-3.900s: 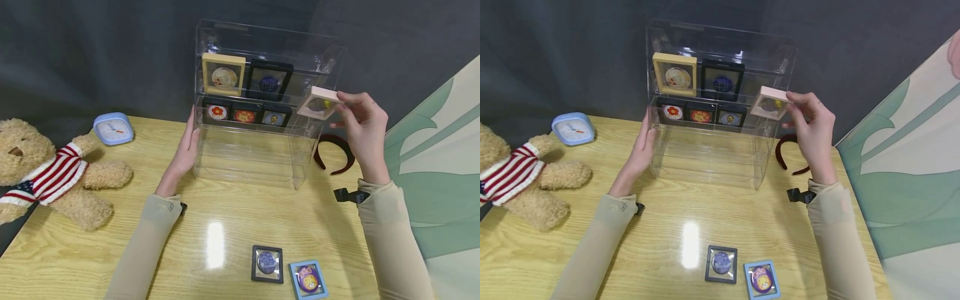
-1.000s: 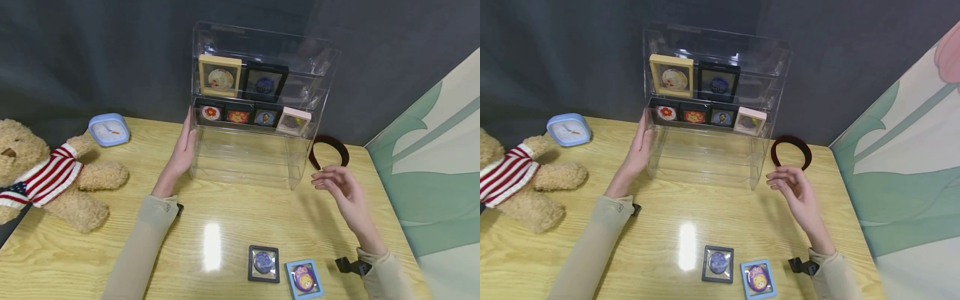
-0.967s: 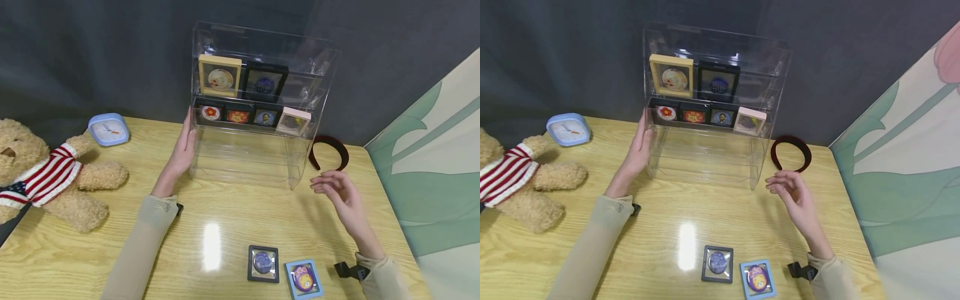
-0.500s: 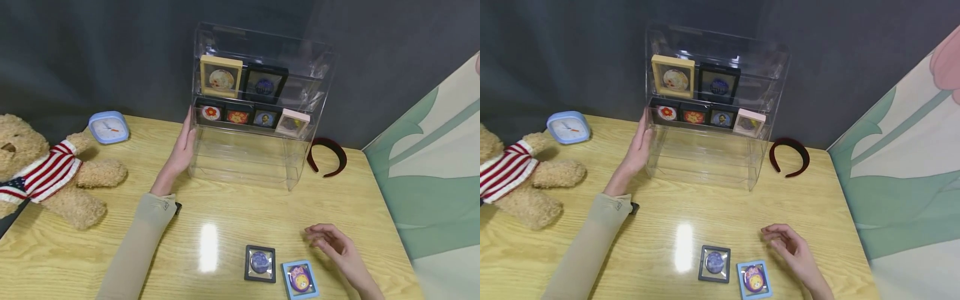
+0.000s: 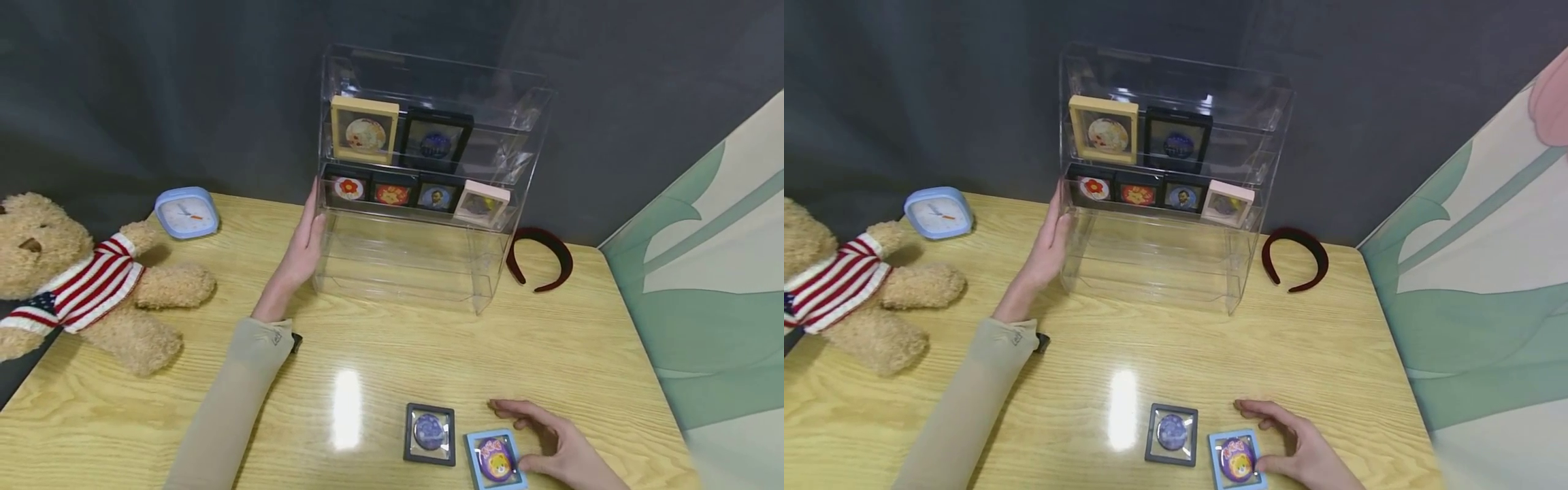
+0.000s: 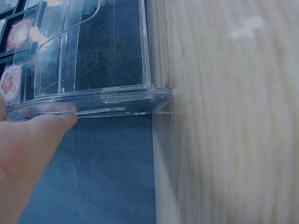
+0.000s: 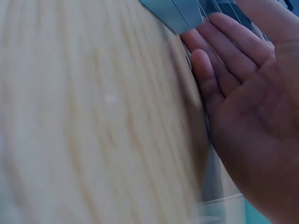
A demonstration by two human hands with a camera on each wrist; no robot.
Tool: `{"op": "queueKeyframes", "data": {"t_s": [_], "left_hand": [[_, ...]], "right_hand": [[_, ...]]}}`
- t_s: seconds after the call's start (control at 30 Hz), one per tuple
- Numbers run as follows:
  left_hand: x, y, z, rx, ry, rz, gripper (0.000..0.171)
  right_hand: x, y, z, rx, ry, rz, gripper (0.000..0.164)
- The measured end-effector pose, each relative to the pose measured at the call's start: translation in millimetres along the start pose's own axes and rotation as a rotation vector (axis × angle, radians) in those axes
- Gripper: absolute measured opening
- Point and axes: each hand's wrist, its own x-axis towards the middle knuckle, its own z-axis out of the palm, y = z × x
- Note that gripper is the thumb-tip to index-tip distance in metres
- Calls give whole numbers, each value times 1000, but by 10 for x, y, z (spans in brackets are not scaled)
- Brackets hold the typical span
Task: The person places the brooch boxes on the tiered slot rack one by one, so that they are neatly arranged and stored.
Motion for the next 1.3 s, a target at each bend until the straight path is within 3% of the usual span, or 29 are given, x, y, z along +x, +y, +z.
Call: {"op": "queueKeyframes", "data": {"t_s": [0.23,0.3,0.53,0.67,0.97,1.2,1.3], "left_hand": [[-33,286,12,-31,-5,-30,60],[-48,350,13,-32,-5,-29,59],[-5,23,11,17,17,-18,61],[-4,-45,5,23,15,10,61],[-9,-54,18,35,10,20,61],[5,-14,14,24,4,-15,61],[-2,7,11,18,8,-13,60]], "right_hand": [[-45,-66,-68,-29,-118,249,80],[-41,-66,-75,-43,-143,274,82],[-55,-48,-63,-137,-151,99,78],[-69,-64,-25,-147,-98,137,72],[-82,-10,79,-228,44,63,71],[-63,20,126,-70,214,9,74],[-39,-1,128,-58,269,24,74]]}}
